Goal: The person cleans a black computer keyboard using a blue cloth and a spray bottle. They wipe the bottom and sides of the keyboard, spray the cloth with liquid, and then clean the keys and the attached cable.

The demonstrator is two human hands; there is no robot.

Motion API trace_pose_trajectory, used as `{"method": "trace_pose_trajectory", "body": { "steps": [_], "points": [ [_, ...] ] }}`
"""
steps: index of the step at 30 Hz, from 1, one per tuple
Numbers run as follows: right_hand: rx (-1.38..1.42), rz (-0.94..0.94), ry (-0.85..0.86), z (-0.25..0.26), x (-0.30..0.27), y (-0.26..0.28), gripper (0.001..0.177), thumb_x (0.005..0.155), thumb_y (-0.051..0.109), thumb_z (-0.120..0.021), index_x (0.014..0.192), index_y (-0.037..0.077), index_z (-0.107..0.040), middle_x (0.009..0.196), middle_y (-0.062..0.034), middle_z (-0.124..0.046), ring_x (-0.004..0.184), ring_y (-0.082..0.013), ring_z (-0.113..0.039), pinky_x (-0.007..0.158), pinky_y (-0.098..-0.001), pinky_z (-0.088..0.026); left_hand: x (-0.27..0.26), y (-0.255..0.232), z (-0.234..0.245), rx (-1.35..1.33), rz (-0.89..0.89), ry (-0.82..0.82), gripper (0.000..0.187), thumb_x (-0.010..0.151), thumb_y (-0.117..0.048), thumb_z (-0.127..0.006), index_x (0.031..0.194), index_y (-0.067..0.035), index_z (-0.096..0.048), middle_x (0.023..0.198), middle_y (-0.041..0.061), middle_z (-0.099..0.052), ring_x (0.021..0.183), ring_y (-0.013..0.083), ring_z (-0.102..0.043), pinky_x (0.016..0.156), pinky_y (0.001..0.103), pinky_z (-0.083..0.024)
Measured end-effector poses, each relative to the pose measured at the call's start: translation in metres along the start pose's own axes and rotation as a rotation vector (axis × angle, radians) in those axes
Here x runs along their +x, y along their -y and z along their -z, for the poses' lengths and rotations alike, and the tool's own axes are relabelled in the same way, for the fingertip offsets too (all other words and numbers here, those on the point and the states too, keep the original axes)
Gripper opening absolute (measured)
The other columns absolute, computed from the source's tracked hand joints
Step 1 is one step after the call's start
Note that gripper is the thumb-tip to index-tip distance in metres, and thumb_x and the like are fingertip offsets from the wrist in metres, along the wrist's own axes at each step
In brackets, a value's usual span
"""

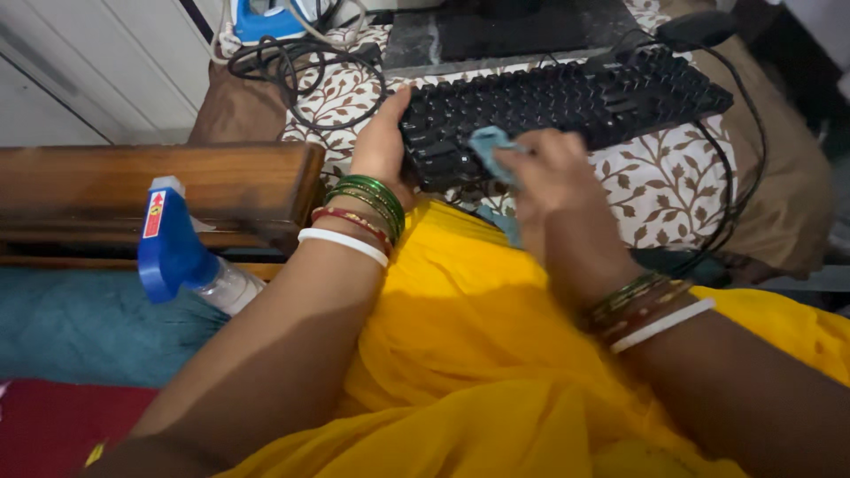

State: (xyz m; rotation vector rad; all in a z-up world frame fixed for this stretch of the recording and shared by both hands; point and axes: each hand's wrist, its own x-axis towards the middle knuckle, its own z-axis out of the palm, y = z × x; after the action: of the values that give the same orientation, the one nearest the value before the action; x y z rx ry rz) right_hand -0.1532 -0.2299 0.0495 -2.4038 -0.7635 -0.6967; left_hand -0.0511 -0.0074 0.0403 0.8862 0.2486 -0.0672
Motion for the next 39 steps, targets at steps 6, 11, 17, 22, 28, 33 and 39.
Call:
{"method": "trace_pose_trajectory", "body": {
  "steps": [6, 11, 17, 22, 28, 33, 39],
  "points": [
    [-0.229, -0.064, -0.128, 0.011, -0.011, -0.12, 0.034, 0.087, -0.007, -0.07, 0.119, 0.002, -0.075, 0.119, -0.0185, -0.065, 0.108, -0.0348, -0.063, 0.093, -0.0425, -0.056, 0.013, -0.002, 0.008, 0.052, 0.036, -0.091, 0.029, 0.09, -0.032, -0.065, 0.103, -0.007, -0.071, 0.094, 0.01, -0.076, 0.081, 0.0293, -0.074, 0.08, 0.048, -0.06],
    [0.144, -1.014, -0.371, 0.028, -0.009, -0.216, 0.027, 0.093, 0.018, -0.069, 0.12, 0.017, -0.074, 0.112, -0.0105, -0.074, 0.089, -0.0212, -0.072, 0.084, -0.0411, -0.057, 0.034, -0.016, 0.025, 0.086, 0.129, -0.129, 0.026, 0.09, -0.032, -0.064, 0.101, -0.009, -0.072, 0.092, 0.01, -0.077, 0.082, 0.0299, -0.073, 0.083, 0.049, -0.06],
    [0.328, -1.302, -0.305, 0.026, 0.003, -0.229, 0.042, 0.089, 0.031, -0.079, 0.124, 0.013, -0.063, 0.108, -0.0172, -0.072, 0.079, -0.0301, -0.069, 0.071, -0.0458, -0.055, 0.031, -0.017, 0.031, 0.081, 0.144, -0.023, 0.028, 0.091, -0.031, -0.06, 0.103, -0.007, -0.07, 0.097, 0.011, -0.077, 0.087, 0.0301, -0.075, 0.087, 0.049, -0.06],
    [0.145, -1.073, -0.347, 0.025, 0.018, -0.253, 0.035, 0.09, 0.028, -0.077, 0.12, 0.013, -0.066, 0.109, -0.0154, -0.073, 0.08, -0.0263, -0.069, 0.072, -0.0416, -0.054, 0.016, -0.019, 0.021, 0.133, 0.01, -0.026, 0.024, 0.091, -0.026, -0.062, 0.111, -0.014, -0.062, 0.097, 0.009, -0.072, 0.087, 0.0297, -0.072, 0.081, 0.052, -0.06],
    [0.033, -1.078, -0.234, 0.02, 0.021, -0.274, 0.033, 0.092, 0.023, -0.072, 0.124, 0.018, -0.066, 0.111, -0.0118, -0.073, 0.079, -0.0235, -0.07, 0.07, -0.0384, -0.055, 0.01, -0.019, 0.018, 0.188, -0.073, -0.001, 0.029, 0.089, -0.023, -0.063, 0.117, -0.016, -0.059, 0.1, 0.008, -0.067, 0.089, 0.0277, -0.07, 0.077, 0.051, -0.061],
    [-0.225, -0.944, 0.002, 0.017, 0.009, -0.272, 0.033, 0.094, 0.02, -0.069, 0.126, 0.021, -0.066, 0.112, -0.0088, -0.073, 0.077, -0.0211, -0.07, 0.069, -0.0357, -0.056, 0.006, -0.019, 0.017, 0.17, -0.208, 0.137, 0.034, 0.092, -0.02, -0.063, 0.126, -0.014, -0.059, 0.107, 0.008, -0.067, 0.095, 0.0251, -0.068, 0.082, 0.045, -0.06],
    [-0.696, -0.792, 0.153, 0.045, 0.011, -0.33, 0.035, 0.095, 0.015, -0.064, 0.129, 0.025, -0.066, 0.114, -0.0051, -0.073, 0.075, -0.0182, -0.07, 0.068, -0.0325, -0.057, -0.001, -0.021, 0.017, 0.268, -0.373, 0.277, 0.031, 0.098, -0.012, -0.066, 0.128, -0.008, -0.059, 0.114, 0.007, -0.067, 0.102, 0.0206, -0.066, 0.091, 0.038, -0.057]
  ]
}}
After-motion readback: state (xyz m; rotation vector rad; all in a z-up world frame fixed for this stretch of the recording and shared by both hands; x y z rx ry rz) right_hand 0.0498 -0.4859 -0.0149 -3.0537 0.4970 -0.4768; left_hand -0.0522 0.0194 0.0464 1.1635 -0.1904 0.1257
